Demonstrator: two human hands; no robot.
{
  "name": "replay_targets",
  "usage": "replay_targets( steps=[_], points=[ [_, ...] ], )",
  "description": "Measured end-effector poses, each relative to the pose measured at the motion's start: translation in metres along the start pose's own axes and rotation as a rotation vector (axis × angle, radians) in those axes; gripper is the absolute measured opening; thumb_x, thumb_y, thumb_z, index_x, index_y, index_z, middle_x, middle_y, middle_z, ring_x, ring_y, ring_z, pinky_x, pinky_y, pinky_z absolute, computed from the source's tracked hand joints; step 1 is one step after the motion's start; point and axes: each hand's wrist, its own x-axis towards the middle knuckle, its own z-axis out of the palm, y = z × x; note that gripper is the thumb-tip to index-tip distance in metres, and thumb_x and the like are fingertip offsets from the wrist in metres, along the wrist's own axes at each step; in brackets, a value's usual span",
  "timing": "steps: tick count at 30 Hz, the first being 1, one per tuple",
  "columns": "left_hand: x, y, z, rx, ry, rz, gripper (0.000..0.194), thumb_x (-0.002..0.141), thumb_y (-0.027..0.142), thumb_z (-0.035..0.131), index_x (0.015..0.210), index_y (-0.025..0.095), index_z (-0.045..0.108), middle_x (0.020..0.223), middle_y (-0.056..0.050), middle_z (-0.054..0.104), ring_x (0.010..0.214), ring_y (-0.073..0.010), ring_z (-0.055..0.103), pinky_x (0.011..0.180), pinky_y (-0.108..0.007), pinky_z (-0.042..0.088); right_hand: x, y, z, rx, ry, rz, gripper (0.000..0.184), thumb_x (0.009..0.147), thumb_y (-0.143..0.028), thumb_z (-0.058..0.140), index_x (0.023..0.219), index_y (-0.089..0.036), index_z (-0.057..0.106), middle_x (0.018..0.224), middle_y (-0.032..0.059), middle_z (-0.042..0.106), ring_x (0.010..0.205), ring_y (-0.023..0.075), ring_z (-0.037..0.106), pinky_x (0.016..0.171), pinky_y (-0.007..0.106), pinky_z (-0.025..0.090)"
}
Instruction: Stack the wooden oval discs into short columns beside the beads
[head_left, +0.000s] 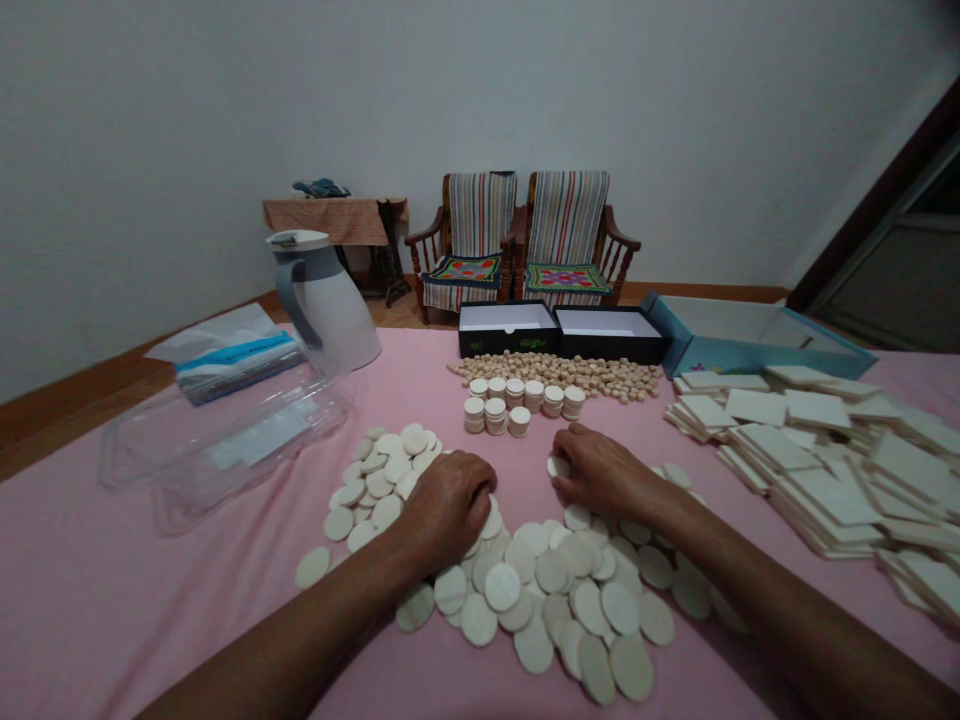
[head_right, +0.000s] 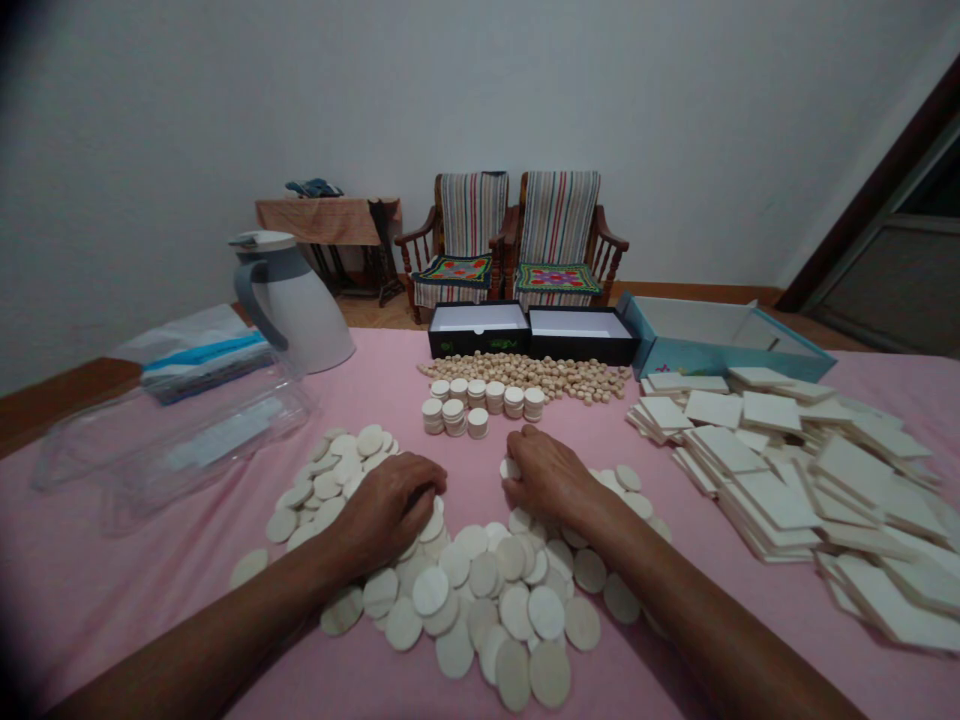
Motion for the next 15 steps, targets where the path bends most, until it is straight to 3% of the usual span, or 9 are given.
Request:
replay_targets(
  steps=[3, 9, 15],
  points=[
    [0.0, 0.001, 0.0, 0.002, -0.005, 0.001, 0.02, 0.077, 0.008, 0.046, 0.084, 0.016, 0.063, 0.083, -0.006, 0.066, 0.083, -0.0207, 0.059, 0.079, -0.035, 0.046, 0.004, -0.003, -0.004, 0.041, 0.043, -0.021, 0.019, 0.072, -0.02, 0.055, 0.09, -0.015, 0.055, 0.091, 0.0094, 0.058, 0.08, 0.0191, 0.053, 0.068, 0.029, 0.036],
    [0.001, 0.002, -0.002, -0.002, -0.014, 0.002, 0.019, 0.076, 0.007, 0.047, 0.083, 0.015, 0.063, 0.083, -0.007, 0.066, 0.083, -0.0207, 0.059, 0.079, -0.034, 0.046, 0.03, -0.015, -0.021, 0.061, 0.254, -0.124, 0.016, 0.077, -0.022, 0.055, 0.092, -0.017, 0.054, 0.096, 0.0102, 0.056, 0.087, 0.0201, 0.051, 0.074, 0.03, 0.038],
    [0.001, 0.004, -0.003, -0.006, -0.011, 0.003, 0.021, 0.075, 0.006, 0.046, 0.081, 0.015, 0.064, 0.082, -0.007, 0.067, 0.082, -0.0204, 0.059, 0.078, -0.034, 0.047, 0.053, -0.025, -0.025, -0.036, 0.252, -0.121, 0.017, 0.077, -0.023, 0.056, 0.093, -0.015, 0.056, 0.097, 0.0113, 0.057, 0.089, 0.0209, 0.051, 0.077, 0.029, 0.038]
  ],
)
